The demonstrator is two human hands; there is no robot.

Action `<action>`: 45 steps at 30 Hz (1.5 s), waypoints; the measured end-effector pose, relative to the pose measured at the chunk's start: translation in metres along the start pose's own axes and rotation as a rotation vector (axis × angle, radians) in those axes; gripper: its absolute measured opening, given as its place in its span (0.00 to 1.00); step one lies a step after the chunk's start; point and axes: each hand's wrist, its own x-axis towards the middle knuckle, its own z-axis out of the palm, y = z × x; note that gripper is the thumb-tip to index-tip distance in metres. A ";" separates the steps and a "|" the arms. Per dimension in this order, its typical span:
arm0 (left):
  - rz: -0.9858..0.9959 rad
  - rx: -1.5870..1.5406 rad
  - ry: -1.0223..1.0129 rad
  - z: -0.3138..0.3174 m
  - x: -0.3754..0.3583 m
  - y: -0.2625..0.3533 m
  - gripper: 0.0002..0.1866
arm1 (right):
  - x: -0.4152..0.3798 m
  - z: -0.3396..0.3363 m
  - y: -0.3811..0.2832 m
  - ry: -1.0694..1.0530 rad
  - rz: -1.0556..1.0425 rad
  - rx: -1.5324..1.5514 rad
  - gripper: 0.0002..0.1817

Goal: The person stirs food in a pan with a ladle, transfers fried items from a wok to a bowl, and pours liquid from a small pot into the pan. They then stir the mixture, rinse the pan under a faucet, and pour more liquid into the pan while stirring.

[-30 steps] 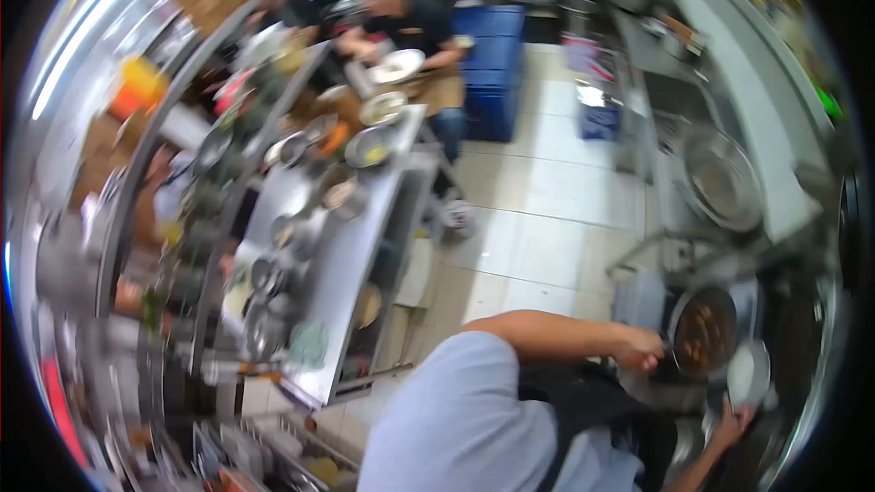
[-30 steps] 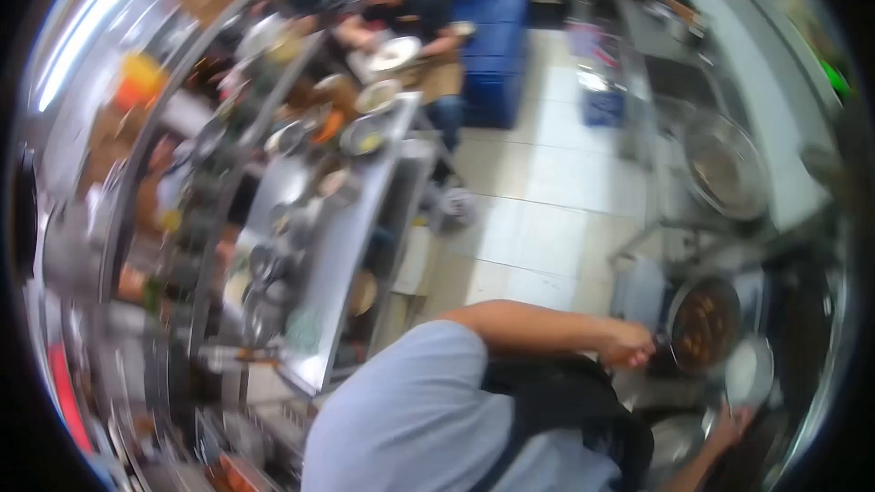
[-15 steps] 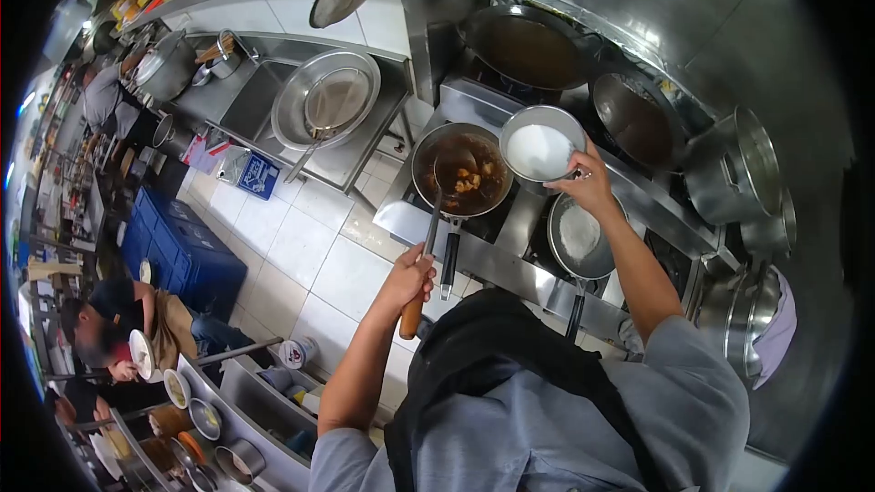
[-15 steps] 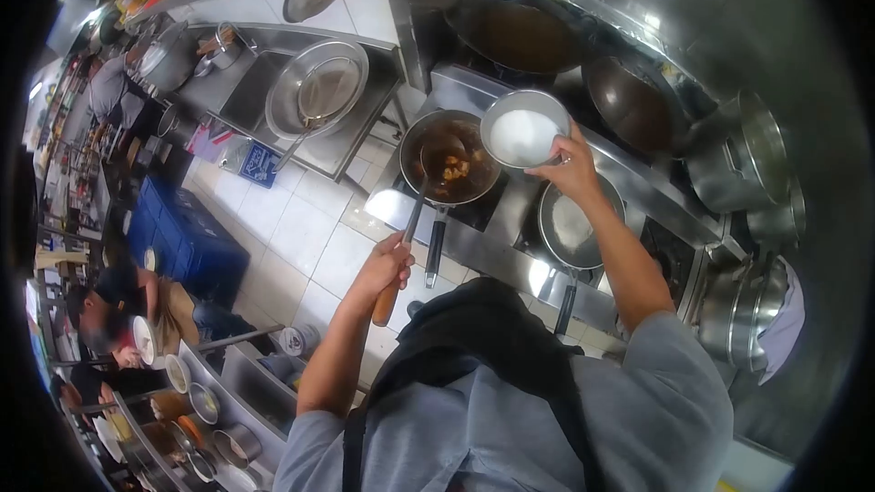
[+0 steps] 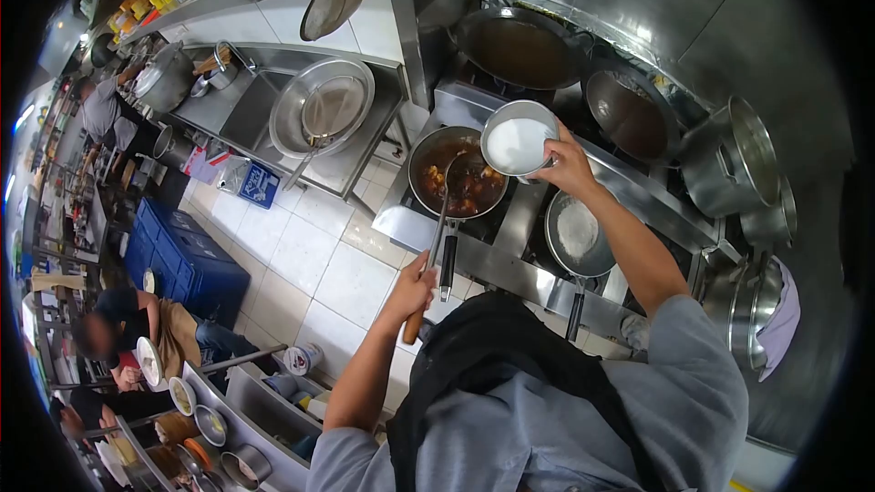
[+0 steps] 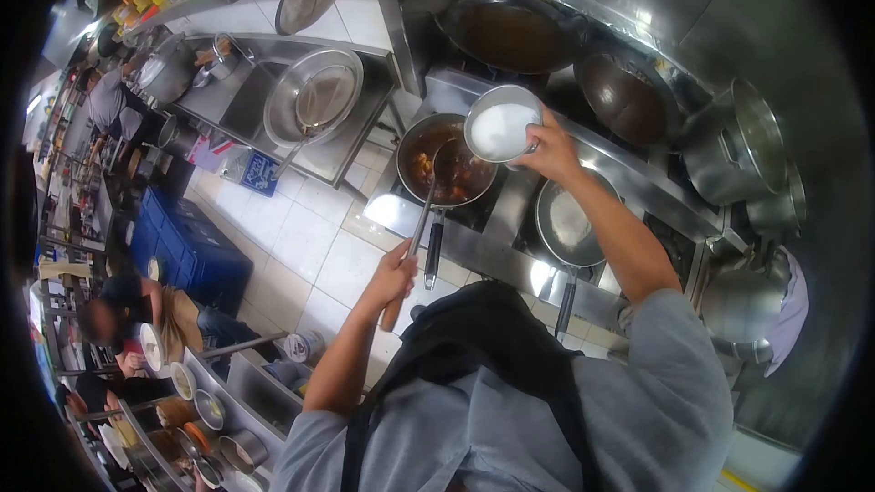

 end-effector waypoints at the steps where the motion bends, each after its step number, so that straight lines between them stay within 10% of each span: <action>1: 0.002 0.002 0.001 -0.007 -0.010 0.006 0.31 | 0.002 0.000 -0.001 -0.046 0.053 -0.026 0.26; 7: 0.333 0.430 0.300 -0.005 0.018 -0.016 0.29 | 0.018 0.017 0.002 -0.126 0.082 -0.057 0.26; 15: -0.003 -0.049 0.043 0.002 0.001 -0.003 0.31 | 0.035 0.028 -0.001 -0.164 -0.010 -0.168 0.26; 23: 0.230 0.279 0.244 -0.005 0.018 -0.017 0.30 | 0.041 0.030 -0.010 -0.232 0.026 -0.232 0.24; 30: -0.022 -0.119 0.022 -0.012 -0.009 0.000 0.31 | 0.043 0.028 -0.009 -0.201 -0.035 -0.203 0.25; 45: 0.032 0.068 -0.010 -0.008 -0.011 -0.002 0.30 | -0.021 0.010 -0.025 0.037 0.313 0.372 0.27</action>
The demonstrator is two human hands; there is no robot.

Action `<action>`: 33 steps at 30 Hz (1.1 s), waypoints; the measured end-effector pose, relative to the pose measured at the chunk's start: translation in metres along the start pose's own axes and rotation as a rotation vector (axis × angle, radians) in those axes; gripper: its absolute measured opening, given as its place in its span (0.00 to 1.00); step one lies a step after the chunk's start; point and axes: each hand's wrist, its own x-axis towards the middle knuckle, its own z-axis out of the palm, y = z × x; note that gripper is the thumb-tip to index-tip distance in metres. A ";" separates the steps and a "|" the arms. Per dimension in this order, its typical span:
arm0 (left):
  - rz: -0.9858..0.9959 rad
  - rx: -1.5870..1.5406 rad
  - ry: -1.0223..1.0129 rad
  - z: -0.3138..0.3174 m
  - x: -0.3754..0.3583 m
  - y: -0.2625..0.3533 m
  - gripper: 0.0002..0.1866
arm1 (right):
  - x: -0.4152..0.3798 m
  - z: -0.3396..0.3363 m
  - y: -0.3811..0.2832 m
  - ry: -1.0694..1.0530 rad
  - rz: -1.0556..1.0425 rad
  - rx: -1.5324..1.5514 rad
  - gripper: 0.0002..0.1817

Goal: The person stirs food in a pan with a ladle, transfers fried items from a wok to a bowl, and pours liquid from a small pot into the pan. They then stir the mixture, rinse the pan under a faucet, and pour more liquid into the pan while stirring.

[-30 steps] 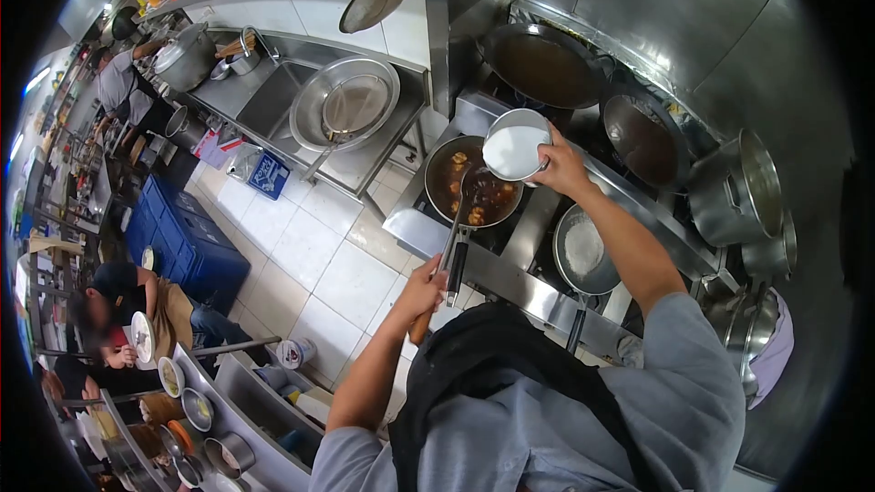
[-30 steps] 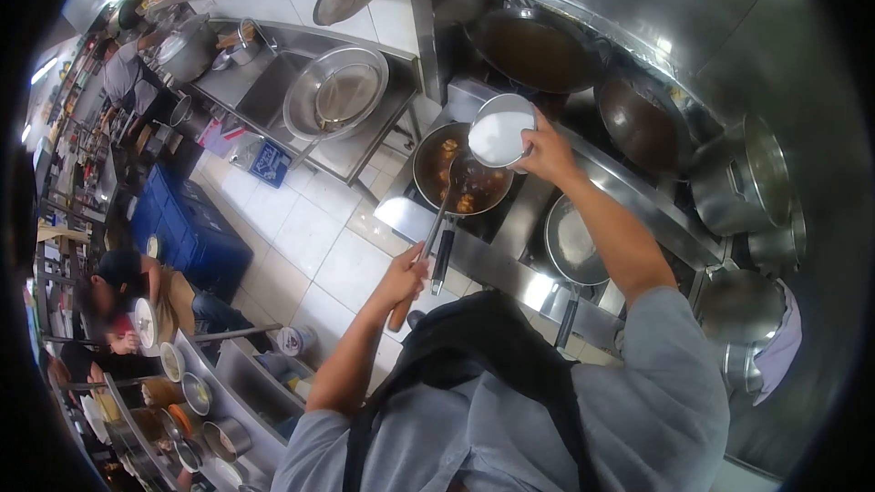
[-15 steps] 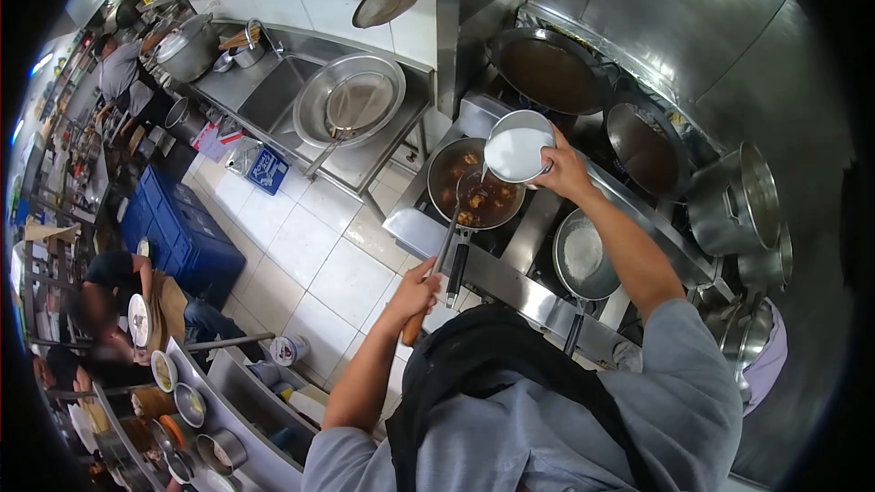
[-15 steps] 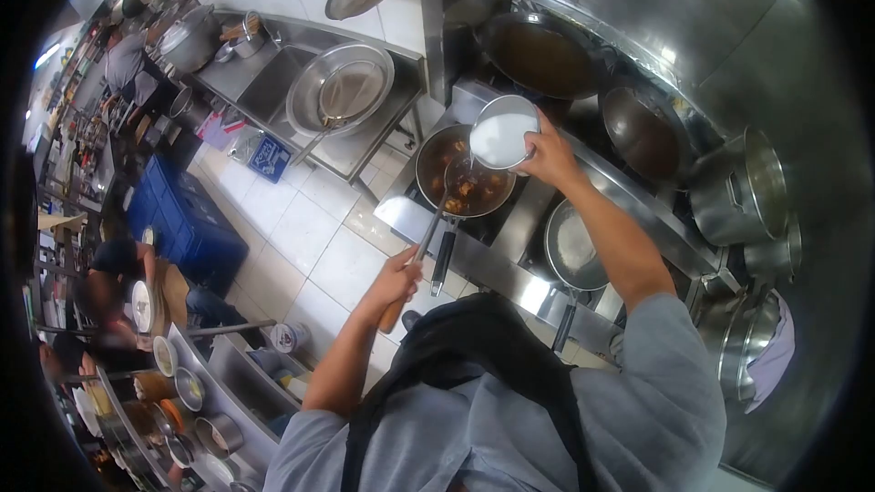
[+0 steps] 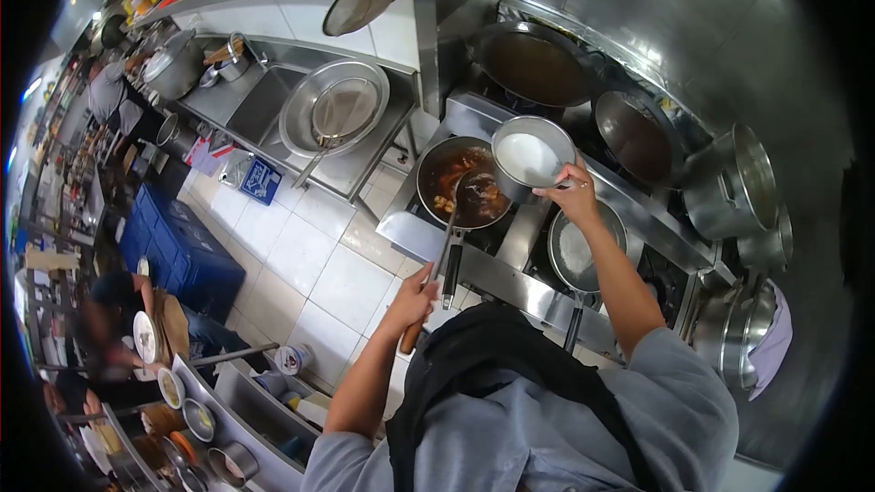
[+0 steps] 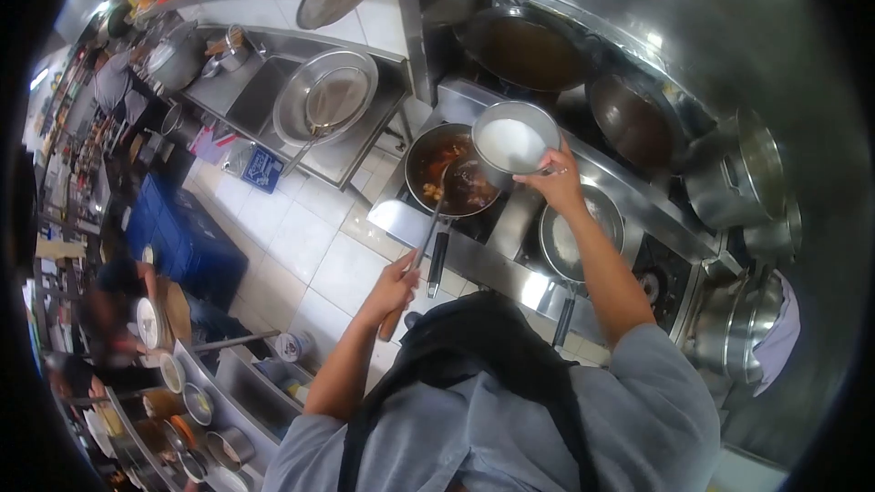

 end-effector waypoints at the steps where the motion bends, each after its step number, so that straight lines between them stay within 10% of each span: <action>1: -0.002 0.013 -0.012 -0.008 -0.005 -0.002 0.30 | -0.010 -0.004 -0.008 0.031 0.014 0.042 0.27; 8: 0.375 0.502 0.282 0.008 0.054 -0.028 0.30 | -0.075 -0.033 -0.012 0.206 0.003 0.147 0.25; 10: 0.029 0.062 0.126 0.028 0.042 0.007 0.30 | -0.091 -0.046 -0.012 0.264 0.091 -0.029 0.25; 17: -0.020 0.152 0.066 -0.019 -0.013 -0.005 0.31 | -0.152 -0.081 -0.013 0.375 0.155 -0.151 0.25; 20: 0.259 0.362 0.217 -0.024 0.033 -0.042 0.29 | -0.175 -0.088 0.004 0.465 0.039 -0.019 0.24; 28: -0.067 -0.056 -0.084 -0.019 0.022 -0.012 0.31 | -0.276 -0.109 -0.022 0.705 0.186 -0.476 0.20; 33: -0.006 0.289 0.018 -0.057 0.028 -0.011 0.30 | -0.326 -0.100 -0.075 0.870 0.331 -0.411 0.20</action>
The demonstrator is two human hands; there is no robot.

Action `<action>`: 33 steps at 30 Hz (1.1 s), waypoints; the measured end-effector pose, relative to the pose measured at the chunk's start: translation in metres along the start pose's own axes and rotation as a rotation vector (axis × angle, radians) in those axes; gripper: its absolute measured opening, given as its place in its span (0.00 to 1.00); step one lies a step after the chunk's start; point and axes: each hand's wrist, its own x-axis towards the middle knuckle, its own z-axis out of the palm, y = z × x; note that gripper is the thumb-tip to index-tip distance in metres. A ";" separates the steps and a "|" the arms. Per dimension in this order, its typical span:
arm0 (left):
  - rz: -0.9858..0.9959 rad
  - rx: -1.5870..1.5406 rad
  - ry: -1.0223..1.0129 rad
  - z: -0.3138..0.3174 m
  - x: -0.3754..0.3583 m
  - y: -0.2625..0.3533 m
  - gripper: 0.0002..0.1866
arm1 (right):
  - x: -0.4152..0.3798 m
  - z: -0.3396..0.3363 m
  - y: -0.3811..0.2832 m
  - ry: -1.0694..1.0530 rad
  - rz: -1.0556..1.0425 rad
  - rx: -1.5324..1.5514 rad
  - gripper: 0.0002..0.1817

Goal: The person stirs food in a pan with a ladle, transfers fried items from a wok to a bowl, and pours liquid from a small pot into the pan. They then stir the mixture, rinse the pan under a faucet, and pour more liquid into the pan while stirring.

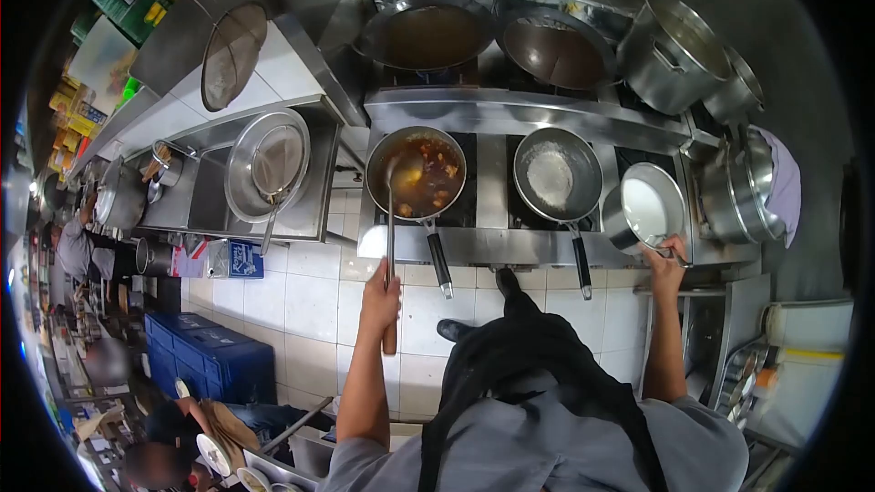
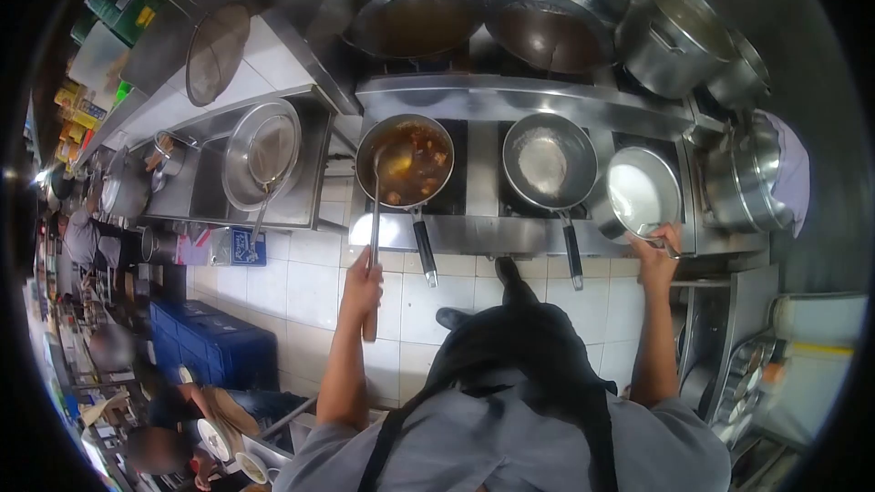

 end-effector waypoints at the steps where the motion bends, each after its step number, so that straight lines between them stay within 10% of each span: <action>1: 0.082 0.000 0.038 0.008 0.016 -0.002 0.30 | -0.007 -0.010 0.011 -0.001 0.005 -0.005 0.20; 17: 0.269 0.007 0.198 0.061 0.028 0.004 0.29 | -0.011 -0.109 0.093 -0.062 -0.087 -0.119 0.23; 27: -0.002 0.010 0.164 0.088 -0.041 0.032 0.31 | 0.023 -0.106 0.099 -0.153 -0.206 0.114 0.24; 33: 0.245 0.067 0.306 0.107 0.026 0.025 0.29 | 0.026 -0.096 0.104 -0.274 -0.089 0.172 0.22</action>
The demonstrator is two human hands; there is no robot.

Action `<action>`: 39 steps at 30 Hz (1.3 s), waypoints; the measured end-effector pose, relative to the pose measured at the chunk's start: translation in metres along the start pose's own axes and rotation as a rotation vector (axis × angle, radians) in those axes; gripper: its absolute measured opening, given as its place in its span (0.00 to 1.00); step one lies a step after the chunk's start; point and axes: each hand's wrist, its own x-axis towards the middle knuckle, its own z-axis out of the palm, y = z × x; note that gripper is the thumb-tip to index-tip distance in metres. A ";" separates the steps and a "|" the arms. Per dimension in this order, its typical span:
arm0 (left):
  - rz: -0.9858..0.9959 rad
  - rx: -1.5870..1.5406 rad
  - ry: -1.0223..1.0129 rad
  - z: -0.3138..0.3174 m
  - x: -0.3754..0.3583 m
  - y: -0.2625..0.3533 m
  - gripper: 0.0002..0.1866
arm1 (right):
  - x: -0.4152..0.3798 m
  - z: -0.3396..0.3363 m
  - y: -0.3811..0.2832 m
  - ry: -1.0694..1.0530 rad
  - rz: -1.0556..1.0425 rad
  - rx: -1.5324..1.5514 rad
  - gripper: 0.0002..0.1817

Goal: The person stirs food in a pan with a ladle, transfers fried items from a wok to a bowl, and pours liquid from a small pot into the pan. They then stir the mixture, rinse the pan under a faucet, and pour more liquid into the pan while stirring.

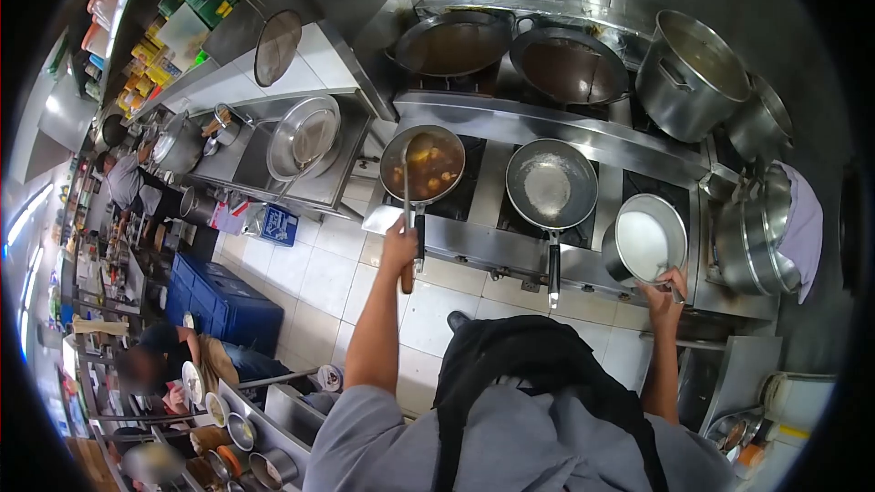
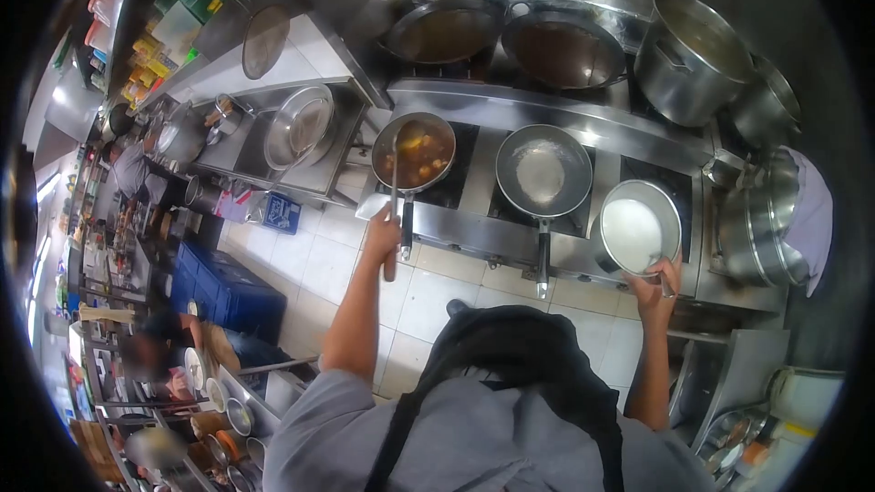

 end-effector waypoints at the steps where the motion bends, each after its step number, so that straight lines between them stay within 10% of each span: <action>1: -0.061 -0.083 -0.028 0.009 -0.002 0.014 0.29 | 0.000 0.005 -0.003 -0.002 -0.002 -0.003 0.22; 24: -0.224 -0.083 -0.320 -0.118 -0.020 -0.018 0.31 | -0.013 0.122 -0.078 0.030 -0.014 -0.144 0.24; 29: 0.085 0.009 -0.169 -0.083 0.036 -0.060 0.31 | -0.003 0.156 -0.106 0.051 -0.045 -0.079 0.23; 39: -0.159 -0.068 -0.316 -0.122 -0.014 -0.034 0.31 | 0.019 0.175 -0.117 -0.077 -0.074 -0.017 0.24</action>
